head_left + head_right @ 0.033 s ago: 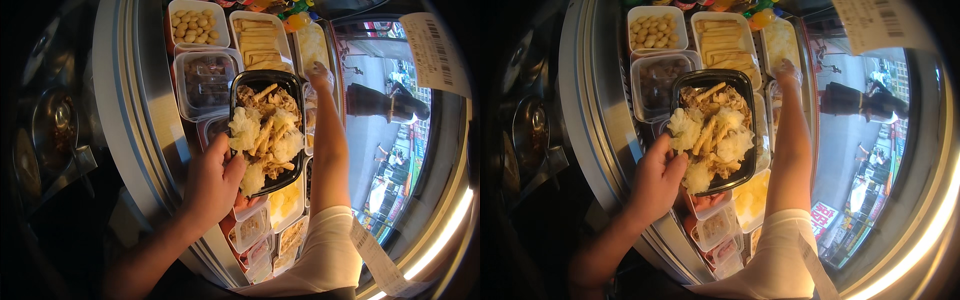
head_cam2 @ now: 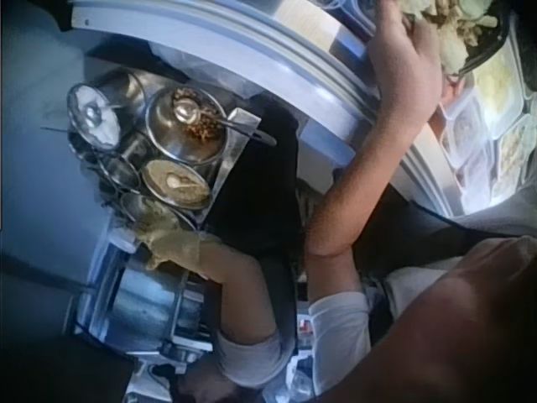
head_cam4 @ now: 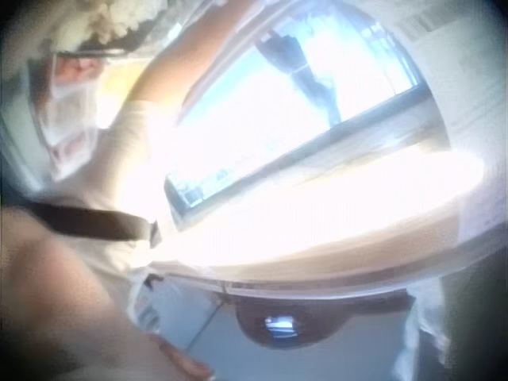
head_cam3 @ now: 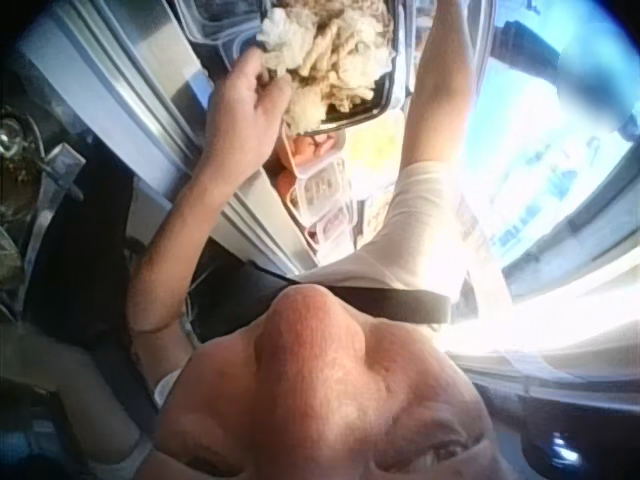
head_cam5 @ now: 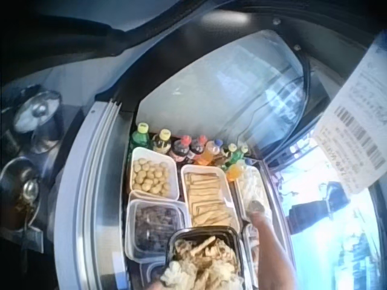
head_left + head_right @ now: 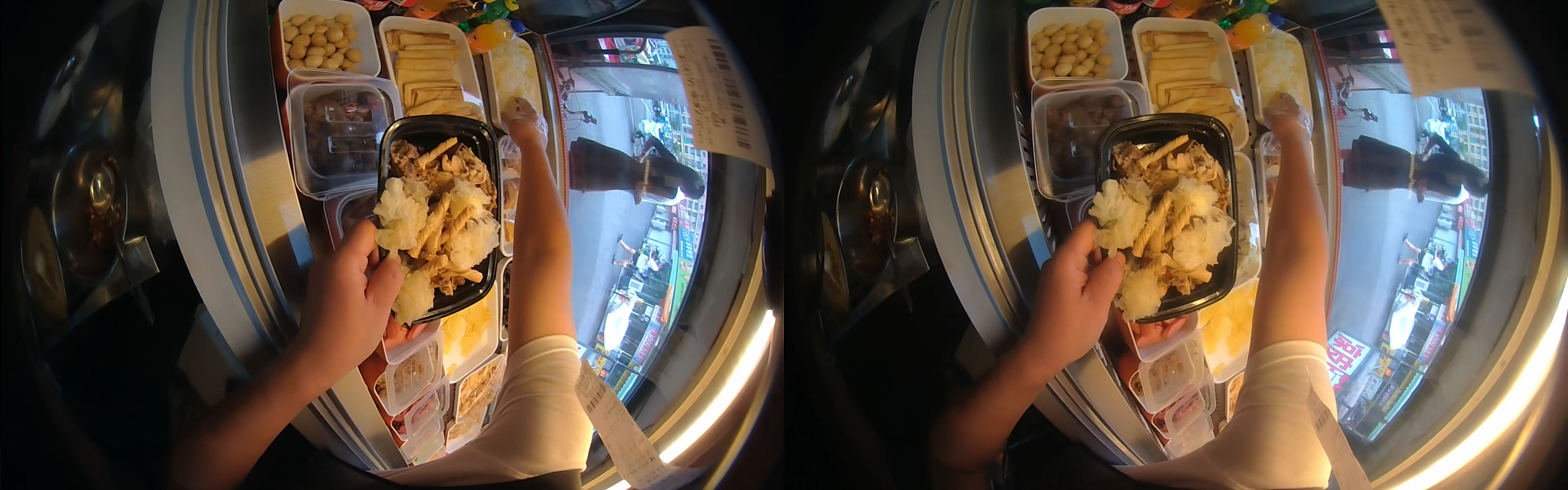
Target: The person assembles a food order in a black container, starting by adding cooked meat and then layering various ingredients from a refrigerated display case. They add shredded cabbage, green vegetables, and other toppings by hand, then use a ladle to pour a sauce over the contents before placing the container on the counter.
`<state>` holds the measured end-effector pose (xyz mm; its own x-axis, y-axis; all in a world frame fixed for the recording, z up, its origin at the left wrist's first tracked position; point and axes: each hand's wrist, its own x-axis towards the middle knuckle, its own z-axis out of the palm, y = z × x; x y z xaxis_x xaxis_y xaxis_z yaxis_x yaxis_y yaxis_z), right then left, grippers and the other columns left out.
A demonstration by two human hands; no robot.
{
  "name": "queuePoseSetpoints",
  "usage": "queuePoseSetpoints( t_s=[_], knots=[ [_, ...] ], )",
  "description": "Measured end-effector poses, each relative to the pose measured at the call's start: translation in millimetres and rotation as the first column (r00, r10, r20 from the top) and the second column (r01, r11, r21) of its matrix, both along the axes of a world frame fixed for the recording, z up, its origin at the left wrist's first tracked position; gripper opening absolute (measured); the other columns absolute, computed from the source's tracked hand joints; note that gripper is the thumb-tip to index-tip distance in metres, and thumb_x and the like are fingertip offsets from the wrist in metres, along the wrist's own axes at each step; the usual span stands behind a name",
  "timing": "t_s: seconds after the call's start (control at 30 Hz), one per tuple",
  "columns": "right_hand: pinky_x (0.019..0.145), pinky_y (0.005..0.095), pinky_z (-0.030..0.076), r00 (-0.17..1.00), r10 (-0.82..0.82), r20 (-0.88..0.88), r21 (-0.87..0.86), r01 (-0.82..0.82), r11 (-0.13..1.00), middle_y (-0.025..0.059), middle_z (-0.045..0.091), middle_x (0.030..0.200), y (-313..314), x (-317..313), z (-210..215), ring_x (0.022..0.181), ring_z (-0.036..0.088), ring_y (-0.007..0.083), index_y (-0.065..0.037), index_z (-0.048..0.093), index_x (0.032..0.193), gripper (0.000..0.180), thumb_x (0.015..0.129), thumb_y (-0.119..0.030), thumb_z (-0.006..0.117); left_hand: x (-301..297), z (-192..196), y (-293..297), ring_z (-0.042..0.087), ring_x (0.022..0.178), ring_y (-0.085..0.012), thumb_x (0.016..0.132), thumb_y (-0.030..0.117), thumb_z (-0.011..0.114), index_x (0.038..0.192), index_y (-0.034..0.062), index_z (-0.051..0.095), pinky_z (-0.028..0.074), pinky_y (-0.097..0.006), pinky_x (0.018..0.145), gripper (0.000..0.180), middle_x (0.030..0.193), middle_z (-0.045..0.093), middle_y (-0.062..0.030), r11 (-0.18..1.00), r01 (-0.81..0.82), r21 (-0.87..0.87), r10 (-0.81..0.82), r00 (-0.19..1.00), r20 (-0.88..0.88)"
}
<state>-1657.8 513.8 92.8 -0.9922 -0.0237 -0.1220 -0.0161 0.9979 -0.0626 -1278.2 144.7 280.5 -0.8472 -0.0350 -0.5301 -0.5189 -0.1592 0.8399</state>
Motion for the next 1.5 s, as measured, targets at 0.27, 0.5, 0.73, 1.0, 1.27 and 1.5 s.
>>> queuePoseSetpoints(
  t_s=[0.27, 0.5, 0.73, 1.0, 1.27, 1.5],
  knots=[
    [0.094, 0.0402, 0.056, 0.980, -0.109, -0.169, -0.079, 0.097, 0.992, 0.0170, 0.077, 0.115, -1, 0, -9, 0.106, 0.074, 0.0327, -0.013, 0.074, 0.128, 0.047, 0.088, -0.037, 0.068, 4, -6, -1, 0.046, 0.072, -0.0043, 0.100, 0.005, 0.062, 0.103, -0.0003, 0.056, 0.041, -0.024, 0.062, 0.008, 0.079, 0.051, 0.0011, 0.981, -0.048, 0.190, 0.051, 0.999, -0.010],
    [0.066, 0.0273, 0.054, 0.933, -0.333, -0.136, -0.808, 0.090, 0.582, 0.0070, 0.073, 0.092, 22, 33, 18, 0.073, 0.064, 0.0120, 0.001, 0.069, 0.129, 0.037, 0.096, -0.014, 0.071, 2, -5, -3, 0.046, 0.072, -0.0040, 0.099, 0.003, 0.061, 0.104, -0.0007, 0.056, 0.041, -0.024, 0.062, 0.008, 0.079, 0.052, 0.0016, 0.976, -0.058, 0.211, 0.057, 0.998, 0.012],
    [0.064, 0.0285, 0.055, 0.912, -0.380, -0.154, -0.849, 0.075, 0.523, 0.0093, 0.074, 0.092, 10, 36, 42, 0.070, 0.065, 0.0136, 0.002, 0.070, 0.123, 0.028, 0.099, -0.011, 0.069, 5, -6, -5, 0.046, 0.070, -0.0052, 0.098, 0.005, 0.062, 0.100, -0.0012, 0.055, 0.040, -0.027, 0.060, 0.009, 0.075, 0.050, 0.0002, 0.984, -0.029, 0.174, 0.033, 0.999, -0.018],
    [0.066, 0.0269, 0.054, 0.844, -0.479, -0.243, -0.956, -0.123, 0.267, 0.0105, 0.073, 0.094, -24, 77, 95, 0.075, 0.067, 0.0152, 0.003, 0.068, 0.117, 0.025, 0.097, -0.011, 0.073, 8, -19, 1, 0.045, 0.069, -0.0080, 0.098, 0.005, 0.063, 0.094, -0.0003, 0.051, 0.040, -0.029, 0.060, 0.014, 0.073, 0.049, -0.0018, 1.000, 0.005, 0.017, -0.002, 0.989, -0.150],
    [0.101, 0.0397, 0.053, 0.934, 0.092, -0.345, -0.813, -0.347, 0.468, 0.0190, 0.066, 0.127, -153, 270, 201, 0.115, 0.065, 0.0302, 0.003, 0.074, 0.110, 0.023, 0.093, -0.012, 0.074, 13, -11, -1, 0.043, 0.070, -0.0074, 0.100, 0.005, 0.060, 0.098, 0.0003, 0.054, 0.039, -0.028, 0.060, 0.009, 0.076, 0.047, 0.0001, 1.000, -0.005, 0.000, 0.004, 0.989, -0.149],
    [0.116, 0.0541, 0.041, 0.798, 0.498, -0.339, -0.697, -0.569, 0.437, 0.0237, 0.068, 0.132, -167, 268, 223, 0.136, 0.056, 0.0472, 0.004, 0.074, 0.112, 0.038, 0.075, -0.002, 0.073, 23, -5, 0, 0.048, 0.076, -0.0033, 0.103, 0.003, 0.057, 0.114, 0.0007, 0.058, 0.042, -0.023, 0.067, 0.011, 0.087, 0.057, 0.0020, 0.997, -0.078, 0.026, 0.080, 0.991, -0.111]
  ],
)
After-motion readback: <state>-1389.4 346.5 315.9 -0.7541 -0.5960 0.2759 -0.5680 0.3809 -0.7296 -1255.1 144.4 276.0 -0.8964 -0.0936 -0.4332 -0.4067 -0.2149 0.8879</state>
